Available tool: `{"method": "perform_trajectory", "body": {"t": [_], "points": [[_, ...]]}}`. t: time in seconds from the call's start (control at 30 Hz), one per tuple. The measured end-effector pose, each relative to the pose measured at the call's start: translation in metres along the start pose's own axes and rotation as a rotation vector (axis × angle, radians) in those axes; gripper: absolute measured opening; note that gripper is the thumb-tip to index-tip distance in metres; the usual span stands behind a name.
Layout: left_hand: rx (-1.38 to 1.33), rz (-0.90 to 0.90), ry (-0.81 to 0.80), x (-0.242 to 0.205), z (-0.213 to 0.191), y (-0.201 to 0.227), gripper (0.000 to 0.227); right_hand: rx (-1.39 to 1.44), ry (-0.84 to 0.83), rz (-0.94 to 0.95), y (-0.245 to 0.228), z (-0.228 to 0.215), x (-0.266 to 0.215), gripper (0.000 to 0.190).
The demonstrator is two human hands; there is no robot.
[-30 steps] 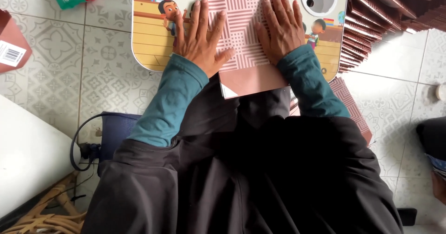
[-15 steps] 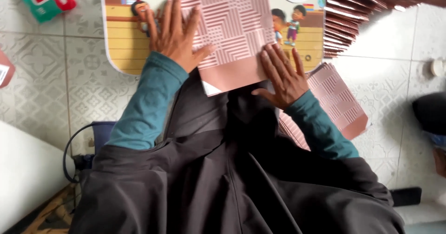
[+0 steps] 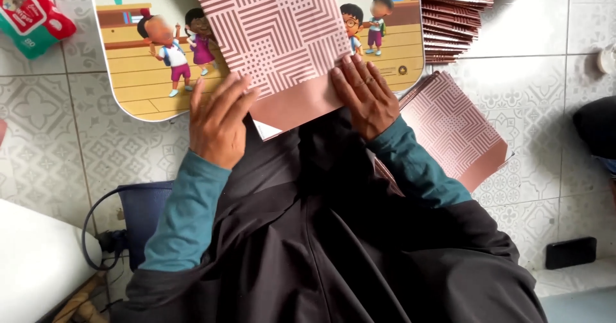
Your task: Folding and assembling paper sheets into boxes on the floor.
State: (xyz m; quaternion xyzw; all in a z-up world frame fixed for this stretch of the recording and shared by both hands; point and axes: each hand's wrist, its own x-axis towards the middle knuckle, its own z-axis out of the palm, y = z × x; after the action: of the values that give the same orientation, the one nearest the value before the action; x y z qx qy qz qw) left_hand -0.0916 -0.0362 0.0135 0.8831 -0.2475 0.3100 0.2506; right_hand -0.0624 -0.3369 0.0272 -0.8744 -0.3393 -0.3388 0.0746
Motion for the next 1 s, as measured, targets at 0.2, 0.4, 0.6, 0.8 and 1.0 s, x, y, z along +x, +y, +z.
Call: {"method": "perform_trajectory", "body": {"t": [0.2, 0.4, 0.6, 0.8, 1.0], "points": [[0.049, 0.027, 0.296, -0.004, 0.021, 0.006, 0.024, 0.007, -0.015, -0.022, -0.002, -0.001, 0.008, 0.035], [-0.033, 0.208, 0.433, 0.017, 0.008, -0.005, 0.024, -0.007, -0.011, -0.055, -0.001, -0.004, 0.013, 0.039], [-0.045, 0.23, 0.404, 0.012, 0.005, -0.014, 0.022, -0.067, -0.017, -0.11, -0.002, -0.003, 0.013, 0.041], [-0.049, 0.22, 0.322, 0.006, 0.0, -0.016, 0.02, -0.064, -0.036, -0.094, -0.005, -0.003, 0.013, 0.052], [-0.134, 0.145, 0.272, 0.002, 0.016, -0.018, 0.015, -0.078, -0.057, -0.143, -0.001, -0.012, 0.02, 0.048]]}}
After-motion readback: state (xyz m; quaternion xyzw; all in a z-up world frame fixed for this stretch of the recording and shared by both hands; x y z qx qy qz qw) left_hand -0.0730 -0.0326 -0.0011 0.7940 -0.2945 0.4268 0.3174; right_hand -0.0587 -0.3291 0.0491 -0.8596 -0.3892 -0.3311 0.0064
